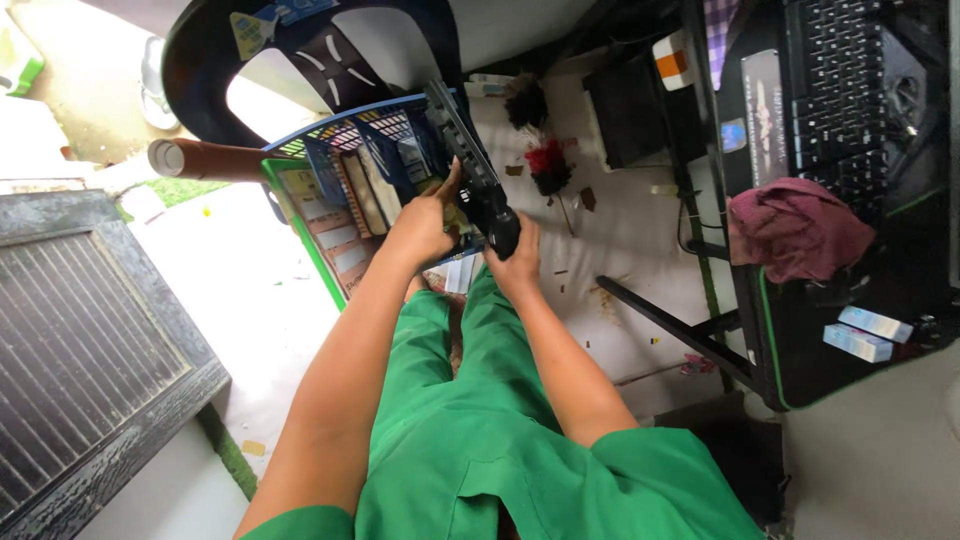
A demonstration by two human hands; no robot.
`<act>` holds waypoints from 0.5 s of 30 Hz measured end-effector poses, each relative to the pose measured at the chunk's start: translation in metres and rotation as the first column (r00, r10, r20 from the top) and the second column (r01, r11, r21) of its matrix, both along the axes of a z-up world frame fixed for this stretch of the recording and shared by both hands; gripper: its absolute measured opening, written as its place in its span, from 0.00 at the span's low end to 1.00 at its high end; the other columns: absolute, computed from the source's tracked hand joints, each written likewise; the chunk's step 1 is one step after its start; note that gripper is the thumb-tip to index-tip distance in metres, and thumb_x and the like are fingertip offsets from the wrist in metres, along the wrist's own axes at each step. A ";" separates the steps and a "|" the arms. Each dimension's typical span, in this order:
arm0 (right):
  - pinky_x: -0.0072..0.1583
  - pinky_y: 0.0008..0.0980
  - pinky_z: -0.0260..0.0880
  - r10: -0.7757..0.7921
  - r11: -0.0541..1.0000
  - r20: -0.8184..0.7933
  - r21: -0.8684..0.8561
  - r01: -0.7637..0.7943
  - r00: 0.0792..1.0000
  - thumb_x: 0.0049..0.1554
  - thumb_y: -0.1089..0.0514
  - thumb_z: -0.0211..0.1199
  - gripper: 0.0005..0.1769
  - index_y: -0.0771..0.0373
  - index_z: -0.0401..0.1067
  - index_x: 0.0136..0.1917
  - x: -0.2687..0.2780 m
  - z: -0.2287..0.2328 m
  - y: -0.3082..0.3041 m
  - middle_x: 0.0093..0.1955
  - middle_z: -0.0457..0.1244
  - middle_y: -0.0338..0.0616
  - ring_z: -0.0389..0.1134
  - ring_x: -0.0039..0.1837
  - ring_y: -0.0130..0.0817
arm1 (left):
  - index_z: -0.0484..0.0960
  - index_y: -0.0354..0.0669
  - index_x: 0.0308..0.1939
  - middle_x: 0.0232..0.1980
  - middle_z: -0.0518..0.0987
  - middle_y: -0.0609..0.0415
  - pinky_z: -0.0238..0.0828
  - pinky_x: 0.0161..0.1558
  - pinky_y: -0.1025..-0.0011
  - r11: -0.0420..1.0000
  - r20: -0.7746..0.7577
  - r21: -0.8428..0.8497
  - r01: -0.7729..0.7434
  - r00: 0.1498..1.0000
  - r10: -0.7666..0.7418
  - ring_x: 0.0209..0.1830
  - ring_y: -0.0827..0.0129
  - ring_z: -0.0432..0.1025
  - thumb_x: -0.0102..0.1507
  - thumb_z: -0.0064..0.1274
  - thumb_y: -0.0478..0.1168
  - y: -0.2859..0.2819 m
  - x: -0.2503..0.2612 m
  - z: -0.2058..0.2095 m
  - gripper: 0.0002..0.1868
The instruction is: The person organizes small items in a blue basket, then sprays a window with a pink bottle and wipes it with a cloth. The person handles boxes, a spray bottle, and a cloth while tidying the workspace.
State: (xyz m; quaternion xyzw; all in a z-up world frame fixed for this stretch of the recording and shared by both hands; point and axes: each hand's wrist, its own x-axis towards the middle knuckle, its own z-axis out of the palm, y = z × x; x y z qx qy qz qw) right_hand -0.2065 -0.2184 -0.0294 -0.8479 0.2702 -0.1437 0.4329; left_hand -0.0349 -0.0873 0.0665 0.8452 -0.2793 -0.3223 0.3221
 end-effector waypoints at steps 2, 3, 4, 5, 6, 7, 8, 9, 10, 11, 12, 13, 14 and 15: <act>0.66 0.47 0.66 -0.026 1.000 0.009 -0.001 0.026 1.000 0.46 0.64 0.74 0.43 0.64 0.59 0.72 -0.012 0.008 -0.001 0.65 0.60 0.57 0.63 0.66 0.58 | 0.44 0.60 0.81 0.64 0.72 0.32 0.70 0.57 0.57 1.000 -0.003 0.013 0.026 1.000 -0.026 0.58 0.38 0.71 0.47 0.60 0.28 -0.003 0.004 -0.003 0.63; 0.66 0.47 0.65 -0.013 1.000 0.026 -0.011 0.013 1.000 0.46 0.64 0.74 0.43 0.64 0.59 0.72 -0.020 0.011 -0.004 0.64 0.60 0.57 0.63 0.66 0.58 | 0.44 0.61 0.81 0.64 0.74 0.33 0.71 0.56 0.57 0.999 -0.012 0.016 0.040 0.999 -0.040 0.58 0.39 0.72 0.46 0.59 0.27 -0.002 0.007 -0.003 0.63; 0.66 0.47 0.65 0.001 1.000 0.044 -0.019 0.000 0.999 0.46 0.64 0.74 0.43 0.64 0.59 0.72 -0.028 0.014 -0.007 0.64 0.60 0.57 0.63 0.66 0.57 | 0.45 0.62 0.81 0.63 0.75 0.33 0.71 0.56 0.58 0.998 -0.021 0.019 0.054 0.998 -0.054 0.57 0.40 0.72 0.45 0.58 0.26 0.001 0.011 -0.003 0.64; 0.67 0.47 0.65 0.014 1.000 0.061 -0.028 -0.013 0.998 0.47 0.64 0.74 0.43 0.64 0.59 0.72 -0.034 0.016 -0.009 0.64 0.60 0.57 0.63 0.66 0.57 | 0.46 0.62 0.82 0.60 0.77 0.35 0.73 0.56 0.59 0.999 -0.060 0.022 0.049 0.997 -0.048 0.56 0.42 0.75 0.45 0.57 0.25 0.004 0.015 -0.003 0.64; 0.66 0.47 0.65 0.036 0.999 0.084 -0.037 -0.033 0.996 0.46 0.64 0.75 0.44 0.64 0.59 0.72 -0.039 0.017 -0.010 0.64 0.60 0.58 0.63 0.66 0.57 | 0.48 0.62 0.82 0.57 0.80 0.37 0.74 0.56 0.60 0.999 -0.100 0.027 0.045 0.994 -0.042 0.54 0.45 0.77 0.45 0.56 0.25 0.009 0.020 -0.004 0.63; 0.66 0.47 0.66 0.058 0.997 0.107 -0.047 -0.054 0.993 0.46 0.64 0.75 0.44 0.64 0.59 0.72 -0.042 0.018 -0.011 0.65 0.60 0.59 0.64 0.65 0.58 | 0.50 0.62 0.82 0.54 0.82 0.39 0.75 0.56 0.62 0.999 -0.139 0.032 0.041 0.990 -0.036 0.53 0.48 0.79 0.44 0.56 0.25 0.013 0.025 -0.006 0.63; 0.66 0.47 0.66 0.082 0.996 0.130 -0.057 -0.075 0.988 0.45 0.64 0.75 0.45 0.64 0.59 0.72 -0.044 0.018 -0.011 0.65 0.59 0.59 0.64 0.65 0.59 | 0.49 0.55 0.81 0.51 0.83 0.38 0.75 0.55 0.61 0.997 -0.124 0.074 0.030 0.992 -0.021 0.52 0.47 0.79 0.45 0.58 0.26 0.016 0.031 -0.008 0.61; 0.65 0.47 0.67 0.099 0.994 0.118 -0.063 -0.092 0.988 0.45 0.63 0.75 0.45 0.63 0.59 0.73 -0.044 0.019 -0.011 0.66 0.60 0.58 0.64 0.65 0.59 | 0.49 0.48 0.80 0.49 0.84 0.36 0.75 0.54 0.60 0.993 -0.109 0.115 0.018 0.994 -0.006 0.51 0.46 0.79 0.46 0.60 0.28 0.016 0.036 -0.010 0.60; 0.65 0.47 0.68 0.116 0.992 0.107 -0.069 -0.109 0.987 0.45 0.63 0.75 0.45 0.62 0.60 0.73 -0.043 0.019 -0.011 0.66 0.60 0.57 0.65 0.65 0.59 | 0.48 0.41 0.80 0.46 0.84 0.35 0.76 0.53 0.60 0.988 -0.093 0.156 0.006 0.996 0.009 0.50 0.45 0.79 0.46 0.62 0.30 0.015 0.040 -0.011 0.60; 0.64 0.47 0.69 0.133 0.989 0.096 -0.075 -0.126 0.986 0.45 0.63 0.75 0.45 0.61 0.60 0.73 -0.043 0.019 -0.011 0.66 0.60 0.56 0.66 0.65 0.59 | 0.44 0.36 0.79 0.45 0.83 0.32 0.76 0.53 0.59 0.989 -0.059 0.143 -0.026 0.998 0.035 0.48 0.43 0.78 0.46 0.63 0.30 0.012 0.044 -0.010 0.61; 0.63 0.47 0.70 0.152 0.987 0.064 -0.064 -0.148 0.986 0.45 0.63 0.75 0.45 0.60 0.60 0.73 -0.042 0.020 -0.010 0.67 0.59 0.57 0.66 0.65 0.60 | 0.41 0.31 0.78 0.43 0.81 0.29 0.76 0.52 0.59 0.990 -0.024 0.129 -0.056 0.998 0.060 0.47 0.40 0.78 0.45 0.64 0.31 0.009 0.048 -0.007 0.63; 0.62 0.47 0.70 0.171 0.984 0.032 -0.052 -0.169 0.985 0.45 0.62 0.75 0.46 0.60 0.60 0.73 -0.041 0.020 -0.008 0.68 0.59 0.57 0.66 0.64 0.61 | 0.37 0.27 0.77 0.42 0.80 0.26 0.76 0.51 0.59 0.990 0.010 0.113 -0.086 0.996 0.085 0.45 0.38 0.77 0.45 0.65 0.32 0.007 0.052 -0.001 0.65; 0.61 0.48 0.71 0.190 0.981 -0.003 -0.038 -0.190 0.982 0.44 0.61 0.75 0.46 0.59 0.60 0.74 -0.041 0.021 -0.006 0.70 0.58 0.58 0.66 0.64 0.61 | 0.33 0.29 0.78 0.41 0.80 0.26 0.75 0.51 0.59 0.990 -0.012 0.117 -0.083 0.996 0.085 0.44 0.38 0.77 0.45 0.63 0.31 0.005 0.055 0.006 0.67; 0.61 0.48 0.71 0.187 0.981 -0.026 -0.041 -0.188 0.982 0.45 0.61 0.75 0.46 0.58 0.60 0.74 -0.040 0.020 -0.002 0.70 0.58 0.57 0.66 0.65 0.61 | 0.29 0.32 0.79 0.40 0.80 0.26 0.75 0.51 0.58 0.990 -0.035 0.120 -0.080 0.996 0.085 0.44 0.38 0.77 0.44 0.62 0.30 0.004 0.060 0.014 0.69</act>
